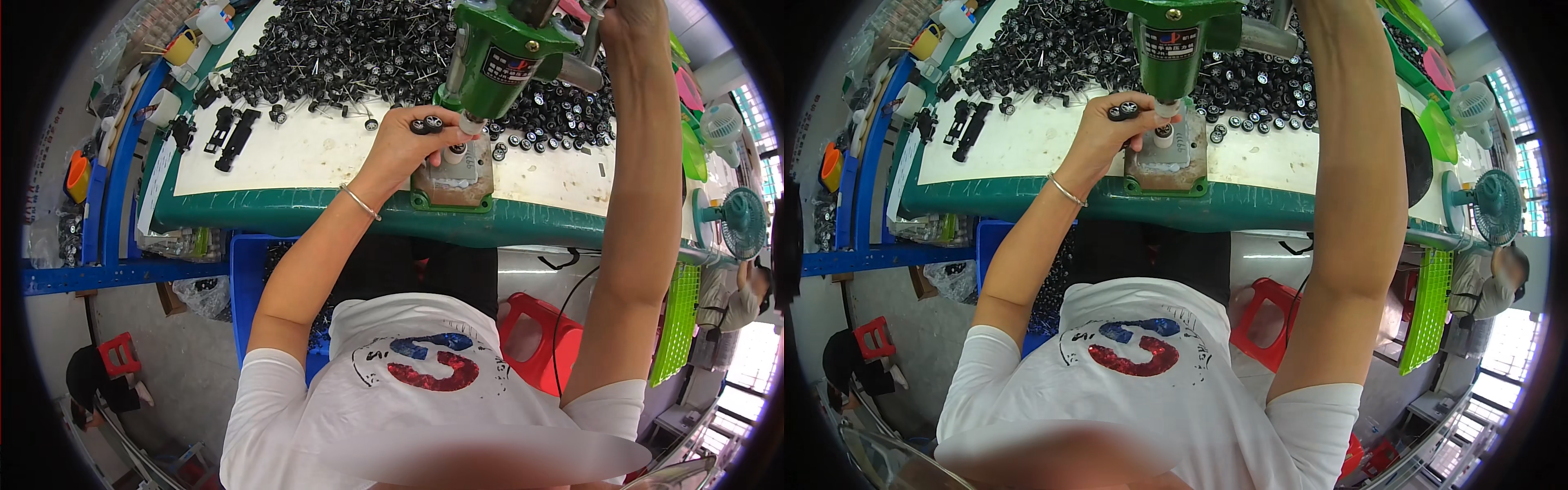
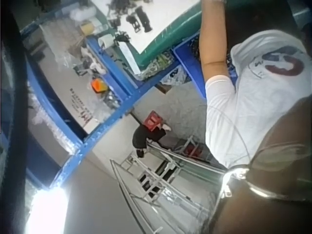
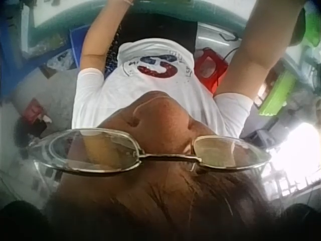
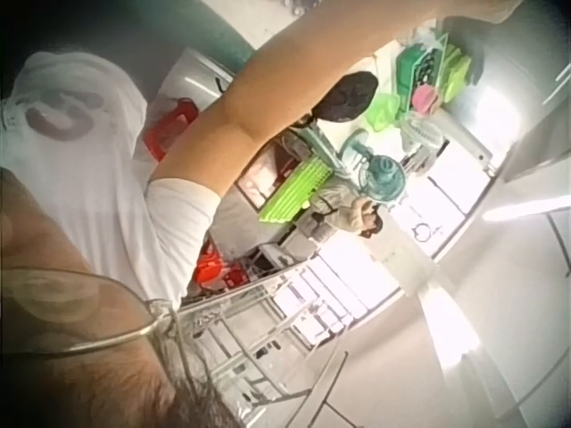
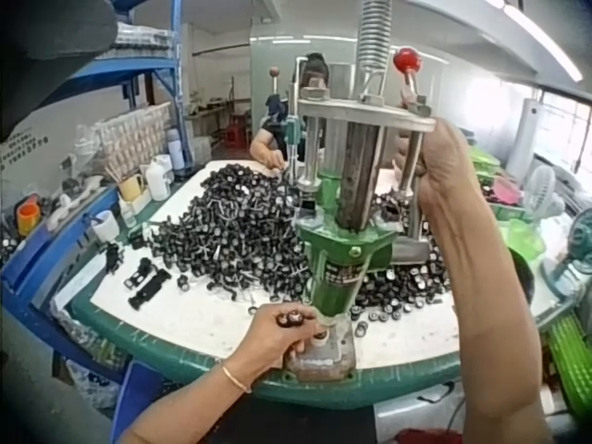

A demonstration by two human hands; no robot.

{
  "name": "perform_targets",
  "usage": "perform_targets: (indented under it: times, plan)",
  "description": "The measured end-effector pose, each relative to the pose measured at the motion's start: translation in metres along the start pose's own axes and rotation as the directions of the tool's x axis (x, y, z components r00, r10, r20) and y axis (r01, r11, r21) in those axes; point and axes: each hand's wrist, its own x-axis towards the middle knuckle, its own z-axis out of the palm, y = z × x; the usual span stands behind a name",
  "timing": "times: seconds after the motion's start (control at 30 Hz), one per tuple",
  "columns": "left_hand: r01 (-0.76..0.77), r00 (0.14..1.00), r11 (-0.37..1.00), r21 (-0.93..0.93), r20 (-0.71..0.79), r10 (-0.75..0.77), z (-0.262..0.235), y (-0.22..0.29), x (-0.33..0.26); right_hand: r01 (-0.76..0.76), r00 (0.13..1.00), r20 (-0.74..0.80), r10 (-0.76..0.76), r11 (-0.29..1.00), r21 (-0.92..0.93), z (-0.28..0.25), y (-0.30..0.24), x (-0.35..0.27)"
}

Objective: The person assembles small plastic components by hand using a manual press tool on a workbench.

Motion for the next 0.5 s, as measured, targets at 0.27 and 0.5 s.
perform_targets:
  times: [0.27,0.5]
  plan:
    - [-0.012,0.999,0.997,0.079,-0.029,0.014,-0.001,-0.005,0.0,0.671,0.604,0.143,-0.784,0.404,-0.622,0.028,0.024,-0.045]
    - [-0.027,0.999,0.997,0.069,-0.017,0.028,-0.004,-0.008,0.002,0.69,0.564,0.187,-0.805,0.335,-0.641,0.025,0.027,-0.046]
